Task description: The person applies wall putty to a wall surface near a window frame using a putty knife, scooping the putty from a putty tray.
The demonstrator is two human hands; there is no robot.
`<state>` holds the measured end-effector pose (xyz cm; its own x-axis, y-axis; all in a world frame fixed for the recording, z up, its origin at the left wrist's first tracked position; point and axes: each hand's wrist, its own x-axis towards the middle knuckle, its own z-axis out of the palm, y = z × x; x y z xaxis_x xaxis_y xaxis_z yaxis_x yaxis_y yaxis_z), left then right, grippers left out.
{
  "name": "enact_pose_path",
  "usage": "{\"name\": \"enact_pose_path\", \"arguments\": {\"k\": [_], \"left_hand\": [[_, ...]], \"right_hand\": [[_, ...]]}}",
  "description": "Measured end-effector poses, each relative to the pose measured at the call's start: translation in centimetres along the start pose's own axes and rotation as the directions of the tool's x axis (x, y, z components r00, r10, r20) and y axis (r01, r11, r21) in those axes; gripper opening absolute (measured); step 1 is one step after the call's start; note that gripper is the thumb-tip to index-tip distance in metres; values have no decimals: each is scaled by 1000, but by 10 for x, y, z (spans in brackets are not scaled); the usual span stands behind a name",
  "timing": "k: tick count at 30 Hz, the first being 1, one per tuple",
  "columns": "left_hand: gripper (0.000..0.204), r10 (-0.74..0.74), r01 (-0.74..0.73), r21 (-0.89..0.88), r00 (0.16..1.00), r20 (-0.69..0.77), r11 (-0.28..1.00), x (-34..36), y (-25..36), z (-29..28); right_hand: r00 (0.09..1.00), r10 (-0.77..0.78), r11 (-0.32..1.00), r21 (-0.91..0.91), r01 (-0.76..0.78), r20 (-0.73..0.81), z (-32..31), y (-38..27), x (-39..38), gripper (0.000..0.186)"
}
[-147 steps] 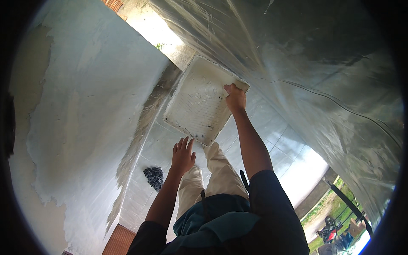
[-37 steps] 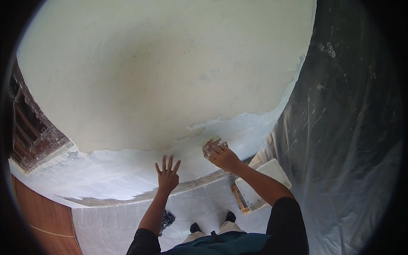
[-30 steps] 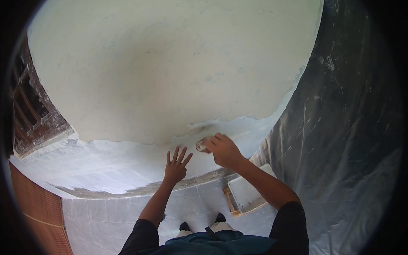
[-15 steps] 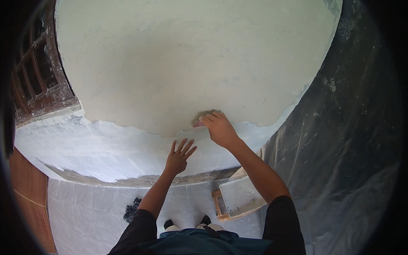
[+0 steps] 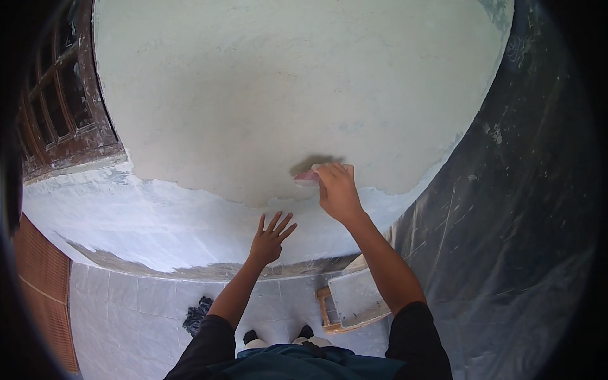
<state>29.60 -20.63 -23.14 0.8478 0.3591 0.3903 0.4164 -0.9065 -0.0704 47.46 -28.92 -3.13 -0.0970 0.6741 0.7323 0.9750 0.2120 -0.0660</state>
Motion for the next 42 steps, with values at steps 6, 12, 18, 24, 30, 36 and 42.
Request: {"name": "enact_pose_path", "arguments": {"k": [6,12,18,24,30,36,42], "left_hand": [[82,-17,16,-35,1000,-11,999,0,6,-5],[81,-17,17,-25,1000,-8,1000,-3,0,-6],[80,-15,14,-45,1000,-14,999,-3,4,-6],[81,4,-5,-25,1000,-28,1000,0,3,-7],[81,6,-6,29,1000,21,1000,-3,-4,-10],[81,18,-18,37,1000,20,999,-1,1,-9],[81,37,-37,33,999,-12,999,-2,-1,0]], "right_hand": [[994,-37,997,-64,44,100,11,3,-2,32],[1000,-8,1000,7,8,11,9,-6,-3,31],[985,151,988,0,-151,-88,1,1,-2,30],[999,5,1000,-15,-6,-40,15,7,-6,29],[977,201,977,89,-194,-70,3,4,-10,30],[938,323,944,114,-310,-127,-4,30,-20,28],[983,143,988,80,-135,-111,11,22,-26,28]]}}
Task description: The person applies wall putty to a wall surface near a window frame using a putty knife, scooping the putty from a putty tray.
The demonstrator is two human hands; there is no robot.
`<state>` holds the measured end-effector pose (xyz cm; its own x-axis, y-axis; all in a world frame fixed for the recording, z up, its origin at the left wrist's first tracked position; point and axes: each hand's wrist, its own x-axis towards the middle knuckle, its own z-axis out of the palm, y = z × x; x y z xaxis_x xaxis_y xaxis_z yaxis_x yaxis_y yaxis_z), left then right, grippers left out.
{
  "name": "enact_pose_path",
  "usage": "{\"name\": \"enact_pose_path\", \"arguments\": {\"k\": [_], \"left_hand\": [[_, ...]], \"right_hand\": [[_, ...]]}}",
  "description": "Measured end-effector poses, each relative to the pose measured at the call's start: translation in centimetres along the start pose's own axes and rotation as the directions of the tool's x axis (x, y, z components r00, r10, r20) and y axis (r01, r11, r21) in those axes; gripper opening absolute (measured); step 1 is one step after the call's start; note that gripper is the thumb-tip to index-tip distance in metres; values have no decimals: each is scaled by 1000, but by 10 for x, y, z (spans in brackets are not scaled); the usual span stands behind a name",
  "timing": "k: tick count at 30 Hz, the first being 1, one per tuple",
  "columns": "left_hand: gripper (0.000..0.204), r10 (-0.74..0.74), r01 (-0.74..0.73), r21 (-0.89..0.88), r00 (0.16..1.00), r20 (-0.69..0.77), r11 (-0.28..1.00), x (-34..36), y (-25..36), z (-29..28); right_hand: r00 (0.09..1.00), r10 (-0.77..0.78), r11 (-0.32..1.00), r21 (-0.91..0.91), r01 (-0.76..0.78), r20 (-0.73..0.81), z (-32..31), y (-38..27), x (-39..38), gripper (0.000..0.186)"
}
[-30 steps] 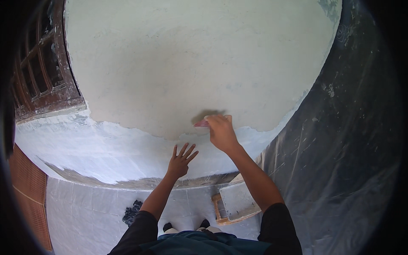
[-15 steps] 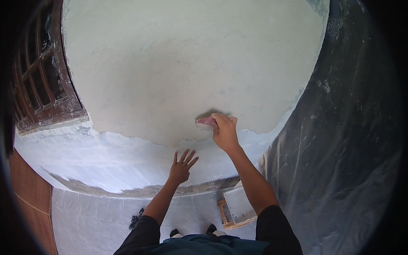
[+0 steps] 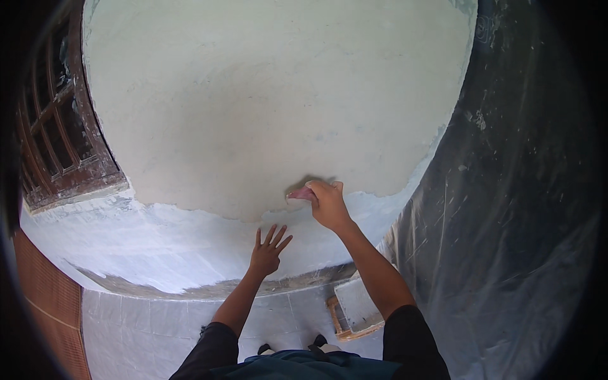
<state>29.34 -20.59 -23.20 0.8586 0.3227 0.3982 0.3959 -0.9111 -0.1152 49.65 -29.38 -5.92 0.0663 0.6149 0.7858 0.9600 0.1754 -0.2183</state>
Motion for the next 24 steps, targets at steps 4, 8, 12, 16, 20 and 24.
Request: {"name": "enact_pose_path", "arguments": {"k": [4,8,12,16,20,24], "left_hand": [[81,-23,23,-26,1000,18,999,-1,4,0],[81,-10,9,20,1000,26,1000,-4,0,1],[82,-22,23,-21,999,36,1000,0,5,-2],[82,-9,9,15,1000,18,1000,-6,-3,1],[82,-3,2,8,1000,16,1000,-4,0,2],[82,-12,11,15,999,36,1000,-9,-5,-2]], "right_hand": [[978,151,989,33,-147,-142,0,13,-2,27],[984,149,981,139,-135,-98,7,7,-9,29],[970,202,974,133,-184,-139,0,20,-7,25],[934,327,909,319,-268,-147,7,16,-20,24],[960,269,958,121,-259,-80,8,25,-23,23],[873,449,862,351,-366,-192,6,25,-30,23]]}}
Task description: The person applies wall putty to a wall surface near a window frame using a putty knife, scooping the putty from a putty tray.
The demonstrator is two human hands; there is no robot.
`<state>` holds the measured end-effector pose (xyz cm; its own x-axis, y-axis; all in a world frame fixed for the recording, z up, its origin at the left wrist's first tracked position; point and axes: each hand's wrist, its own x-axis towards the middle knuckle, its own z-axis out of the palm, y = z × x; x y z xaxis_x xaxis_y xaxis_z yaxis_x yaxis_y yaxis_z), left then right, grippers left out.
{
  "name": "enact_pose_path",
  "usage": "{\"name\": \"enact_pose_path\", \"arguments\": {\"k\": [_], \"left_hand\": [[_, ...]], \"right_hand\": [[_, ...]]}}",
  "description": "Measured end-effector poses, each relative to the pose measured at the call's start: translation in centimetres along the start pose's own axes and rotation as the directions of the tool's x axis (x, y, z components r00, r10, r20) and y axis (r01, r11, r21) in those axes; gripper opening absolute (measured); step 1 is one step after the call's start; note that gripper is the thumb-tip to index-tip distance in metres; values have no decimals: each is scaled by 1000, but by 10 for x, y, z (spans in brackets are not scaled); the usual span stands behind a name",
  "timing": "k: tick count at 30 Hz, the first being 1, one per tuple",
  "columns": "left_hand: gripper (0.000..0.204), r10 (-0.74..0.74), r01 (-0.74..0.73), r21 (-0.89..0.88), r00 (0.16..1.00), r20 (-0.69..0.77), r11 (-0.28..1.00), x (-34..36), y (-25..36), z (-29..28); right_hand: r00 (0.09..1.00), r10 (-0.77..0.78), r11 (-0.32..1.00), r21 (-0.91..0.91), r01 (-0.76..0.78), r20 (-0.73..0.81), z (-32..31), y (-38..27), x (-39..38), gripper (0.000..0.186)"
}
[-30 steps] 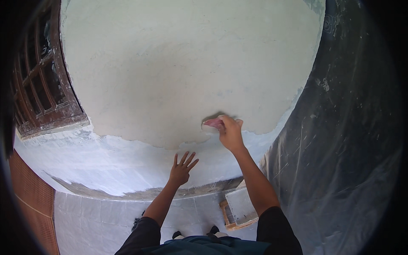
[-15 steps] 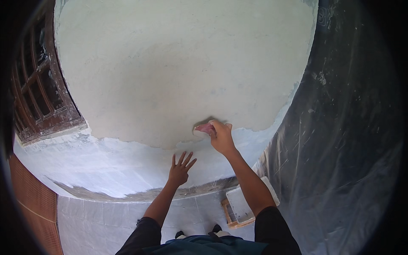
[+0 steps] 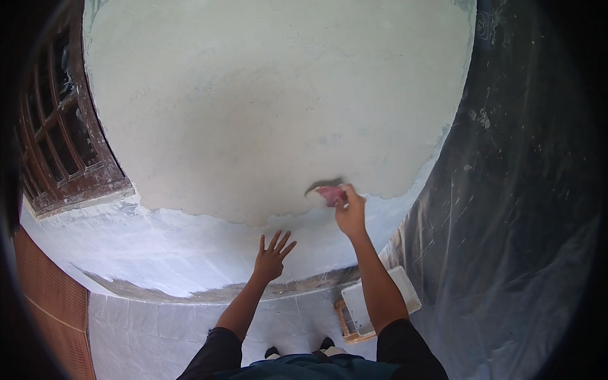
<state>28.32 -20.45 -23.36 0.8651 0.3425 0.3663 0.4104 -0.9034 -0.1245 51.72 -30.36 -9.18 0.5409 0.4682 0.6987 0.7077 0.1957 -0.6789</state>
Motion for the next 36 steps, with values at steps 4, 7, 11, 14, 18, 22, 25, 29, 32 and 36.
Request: {"name": "enact_pose_path", "arguments": {"k": [4,7,11,14,18,22,25,29,32,36], "left_hand": [[85,-2,2,-2,999,37,1000,4,3,-4],[86,-2,3,-14,999,36,1000,3,3,-3],[86,-3,3,-11,999,55,1000,0,0,-4],[85,6,-6,5,998,58,1000,5,4,-3],[85,-1,2,-14,999,51,1000,1,-1,-3],[85,3,-2,-33,999,33,999,3,-2,-2],[84,8,-8,-31,1000,25,999,6,1,-1],[84,9,-8,-19,998,57,1000,-1,-3,-3],[84,29,-28,-23,998,56,999,5,0,-4],[85,19,-17,-35,998,52,999,3,-1,-2]], "right_hand": [[965,-175,950,-226,217,193,6,3,-4,23],[1000,-9,1000,-18,10,20,-5,-5,0,24],[987,-89,996,-6,90,133,6,-12,-8,24],[994,-82,991,-103,90,77,8,-2,-1,23],[993,104,984,151,-95,-58,-5,-5,-7,20],[990,-98,994,-44,103,99,9,-11,-8,22],[999,-45,993,-110,41,-31,8,-7,-1,22],[999,30,999,36,-28,-35,2,-18,-9,23],[969,-220,948,-209,240,113,7,-11,-7,21],[997,-69,996,-61,68,-25,-3,-7,2,21]]}}
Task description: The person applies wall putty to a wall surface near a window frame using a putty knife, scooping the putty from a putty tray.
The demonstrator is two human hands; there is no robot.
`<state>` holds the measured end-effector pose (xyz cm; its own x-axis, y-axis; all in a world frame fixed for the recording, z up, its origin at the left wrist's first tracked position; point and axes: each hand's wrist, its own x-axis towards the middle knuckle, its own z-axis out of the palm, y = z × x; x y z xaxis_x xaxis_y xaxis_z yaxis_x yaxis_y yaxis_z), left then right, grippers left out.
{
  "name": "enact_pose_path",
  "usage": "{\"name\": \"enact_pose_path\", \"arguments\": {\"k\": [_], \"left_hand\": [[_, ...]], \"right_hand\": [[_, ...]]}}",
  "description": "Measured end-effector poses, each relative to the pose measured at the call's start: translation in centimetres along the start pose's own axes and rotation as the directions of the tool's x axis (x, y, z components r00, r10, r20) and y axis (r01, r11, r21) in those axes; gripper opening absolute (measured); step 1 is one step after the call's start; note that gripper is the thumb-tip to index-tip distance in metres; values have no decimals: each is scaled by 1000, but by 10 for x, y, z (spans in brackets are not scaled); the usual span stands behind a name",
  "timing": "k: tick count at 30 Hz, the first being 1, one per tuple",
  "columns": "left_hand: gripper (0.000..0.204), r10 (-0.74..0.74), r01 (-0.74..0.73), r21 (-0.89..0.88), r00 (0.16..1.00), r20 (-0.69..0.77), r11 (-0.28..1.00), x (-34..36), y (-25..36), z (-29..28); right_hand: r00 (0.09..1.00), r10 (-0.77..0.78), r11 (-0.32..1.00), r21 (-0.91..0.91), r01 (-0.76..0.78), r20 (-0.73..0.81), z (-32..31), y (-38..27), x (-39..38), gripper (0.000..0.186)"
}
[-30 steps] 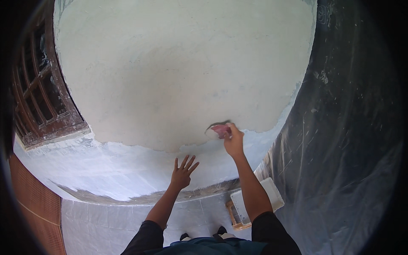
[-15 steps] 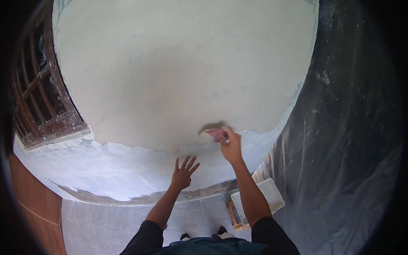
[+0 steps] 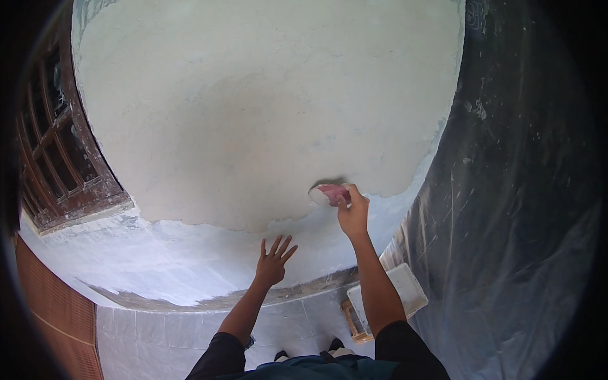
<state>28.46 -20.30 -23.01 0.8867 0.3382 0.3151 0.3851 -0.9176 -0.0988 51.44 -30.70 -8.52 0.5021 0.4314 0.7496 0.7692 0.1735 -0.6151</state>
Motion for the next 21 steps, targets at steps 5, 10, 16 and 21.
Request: {"name": "enact_pose_path", "arguments": {"k": [5,10,16,21], "left_hand": [[84,8,-8,-3,1000,5,1000,1,-1,-1],[83,-4,3,-46,1000,-18,999,-1,0,2],[83,8,-8,-28,1000,1,1000,2,0,-1],[84,6,-5,-29,1000,21,1000,1,-2,0]], "right_hand": [[996,-5,998,-54,10,91,5,2,-7,23],[984,175,979,97,-177,22,-8,-16,-6,24],[999,25,1000,-7,-25,21,5,6,-3,22],[998,51,997,63,-53,30,6,-5,-9,20]]}}
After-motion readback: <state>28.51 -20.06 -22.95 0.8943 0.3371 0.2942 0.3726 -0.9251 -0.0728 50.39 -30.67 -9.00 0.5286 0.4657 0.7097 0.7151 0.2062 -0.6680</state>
